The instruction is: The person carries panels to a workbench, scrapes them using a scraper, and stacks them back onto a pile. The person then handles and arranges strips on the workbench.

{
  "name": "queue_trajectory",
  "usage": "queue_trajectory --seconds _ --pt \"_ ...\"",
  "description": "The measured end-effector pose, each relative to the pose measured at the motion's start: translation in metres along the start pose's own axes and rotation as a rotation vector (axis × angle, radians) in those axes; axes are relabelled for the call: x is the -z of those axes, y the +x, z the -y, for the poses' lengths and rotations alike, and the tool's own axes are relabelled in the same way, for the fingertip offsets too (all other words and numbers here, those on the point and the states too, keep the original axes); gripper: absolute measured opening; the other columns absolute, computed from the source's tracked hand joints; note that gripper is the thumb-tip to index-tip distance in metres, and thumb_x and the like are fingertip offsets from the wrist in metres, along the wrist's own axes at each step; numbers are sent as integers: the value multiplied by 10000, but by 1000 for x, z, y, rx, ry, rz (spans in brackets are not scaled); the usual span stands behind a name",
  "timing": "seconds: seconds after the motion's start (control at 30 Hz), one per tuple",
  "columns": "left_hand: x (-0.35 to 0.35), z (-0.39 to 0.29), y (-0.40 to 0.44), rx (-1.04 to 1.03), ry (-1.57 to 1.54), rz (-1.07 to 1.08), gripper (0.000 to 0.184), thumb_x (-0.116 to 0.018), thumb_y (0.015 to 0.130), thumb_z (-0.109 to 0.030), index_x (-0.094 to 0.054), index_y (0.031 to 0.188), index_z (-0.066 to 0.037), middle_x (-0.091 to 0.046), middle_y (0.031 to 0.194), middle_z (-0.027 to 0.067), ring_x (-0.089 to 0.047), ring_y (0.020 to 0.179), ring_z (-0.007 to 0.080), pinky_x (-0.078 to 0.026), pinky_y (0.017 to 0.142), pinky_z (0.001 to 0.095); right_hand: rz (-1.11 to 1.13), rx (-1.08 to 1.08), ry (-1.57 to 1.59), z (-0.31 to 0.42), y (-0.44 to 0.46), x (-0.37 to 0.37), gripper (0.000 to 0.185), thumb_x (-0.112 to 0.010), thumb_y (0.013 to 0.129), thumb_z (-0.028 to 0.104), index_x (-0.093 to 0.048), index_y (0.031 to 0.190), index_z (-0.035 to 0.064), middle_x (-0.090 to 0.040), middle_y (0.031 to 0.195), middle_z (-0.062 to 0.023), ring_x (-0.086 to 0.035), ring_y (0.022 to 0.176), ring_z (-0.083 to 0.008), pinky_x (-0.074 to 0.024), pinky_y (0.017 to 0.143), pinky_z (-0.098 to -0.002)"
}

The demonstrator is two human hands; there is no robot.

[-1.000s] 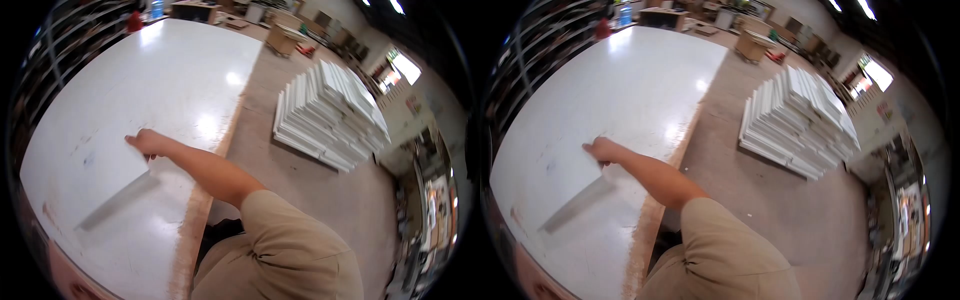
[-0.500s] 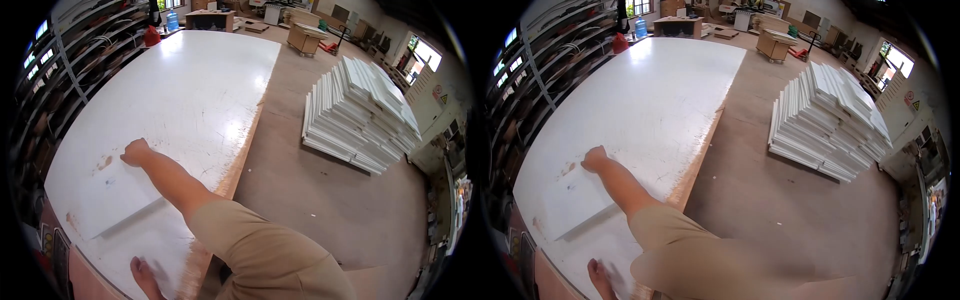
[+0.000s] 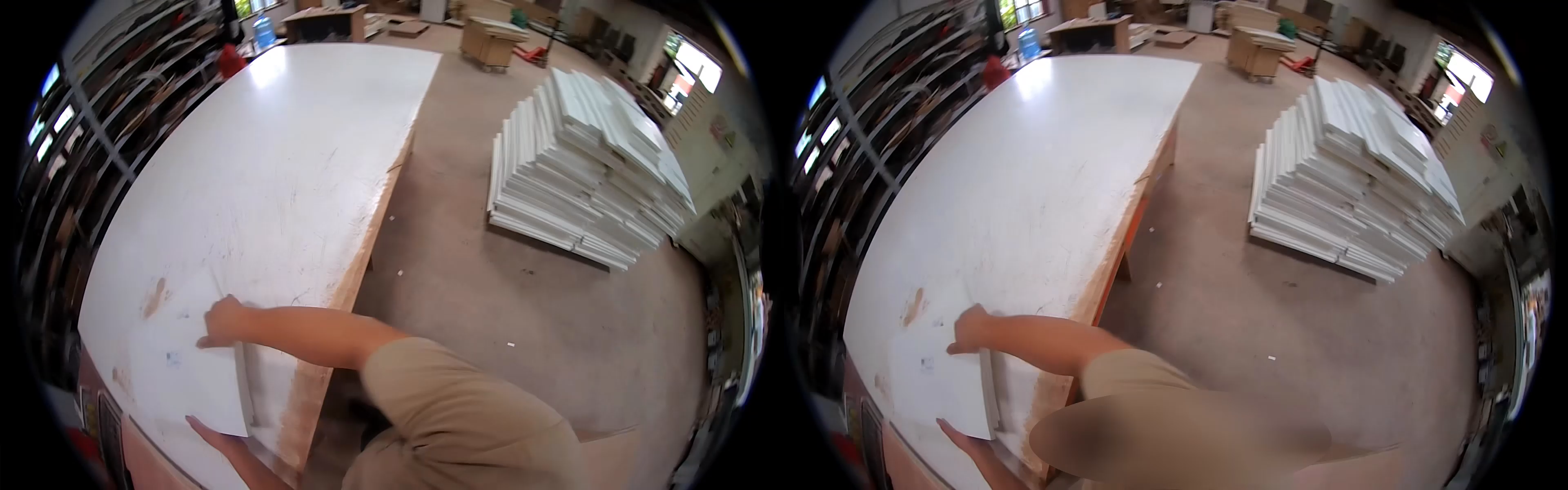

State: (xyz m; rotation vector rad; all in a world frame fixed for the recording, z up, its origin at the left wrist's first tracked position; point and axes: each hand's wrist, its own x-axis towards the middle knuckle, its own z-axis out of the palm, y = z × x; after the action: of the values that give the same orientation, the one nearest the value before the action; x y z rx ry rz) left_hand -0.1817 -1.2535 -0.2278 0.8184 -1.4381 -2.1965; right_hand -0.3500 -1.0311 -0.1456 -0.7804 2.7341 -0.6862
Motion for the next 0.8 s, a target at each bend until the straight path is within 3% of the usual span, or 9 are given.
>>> queue_trajectory --seconds 0.03,0.17,0.23,0.3,0.37,0.4,0.5,0.63,0.8 --pt "9 -12 -21 134 -267 113 723 -367 989 -528 -338 1484 -1 -421 1488 171 -404 1368 330 -301 1145 431 -10 32 32 17 -29 -12 701 -519 868 650 -723 971 -12 -703 962 -216 -658 973 -373 -479 913 -477" --pt "62 -16 -52 252 -37 103 613 -447 953 -416 -493 1351 47 -602 1270 194 -604 1129 339 -487 1001 409 -28 18 260 21 -124 -34 568 -599 874 526 -693 967 -26 -687 928 -252 -659 922 -394 -510 839 -475" --pt "44 -12 -75 88 120 55 597 -537 914 -265 -398 1417 24 -577 1282 204 -595 1141 333 -493 990 409 37 -9 426 5 -163 -35 609 -679 854 436 -585 1204 -53 -677 999 -256 -654 974 -377 -510 862 -442" --pt "47 2 -76 -36 44 253 690 -568 869 -178 -317 1489 -7 -532 1352 184 -559 1197 292 -454 1021 380 211 -187 614 5 -180 -13 721 -732 836 330 -445 1369 -60 -655 1130 -243 -649 1045 -318 -509 893 -391" --pt "33 0 -87 -1 30 303 719 -560 854 -126 -283 1504 10 -494 1399 190 -525 1245 280 -416 1059 362 -13 -243 971 -7 -167 -55 809 -783 778 314 -405 1378 -76 -633 1134 -228 -629 1059 -302 -496 917 -370" --pt "26 -3 -92 -3 27 270 719 -560 854 -126 -283 1504 10 -494 1399 190 -525 1245 280 -416 1059 362 52 -202 990 -7 -160 -45 865 -783 786 258 -323 1428 -95 -602 1214 -248 -617 1108 -299 -507 911 -370" --pt "8 -7 -103 17 59 330 721 -567 847 -95 -278 1494 40 -483 1409 192 -525 1244 290 -419 1057 370 278 -305 1352 -8 -157 -8 822 -761 809 198 -311 1427 -105 -599 1215 -253 -618 1100 -293 -526 888 -380" --pt "24 11 -95 -14 12 241 687 -598 851 -100 -322 1448 96 -504 1371 235 -536 1234 304 -448 1028 397 346 -343 1515 -10 -142 -21 615 -704 848 93 -396 1346 -93 -598 1205 -235 -623 1068 -276 -536 871 -373" --pt "-12 -13 -96 165 -95 133 664 -614 910 -211 -333 1423 102 -499 1357 248 -550 1211 290 -499 958 394 370 -325 1205 14 -100 35 524 -643 916 207 -472 1317 -82 -624 1194 -207 -624 1058 -272 -518 877 -348"
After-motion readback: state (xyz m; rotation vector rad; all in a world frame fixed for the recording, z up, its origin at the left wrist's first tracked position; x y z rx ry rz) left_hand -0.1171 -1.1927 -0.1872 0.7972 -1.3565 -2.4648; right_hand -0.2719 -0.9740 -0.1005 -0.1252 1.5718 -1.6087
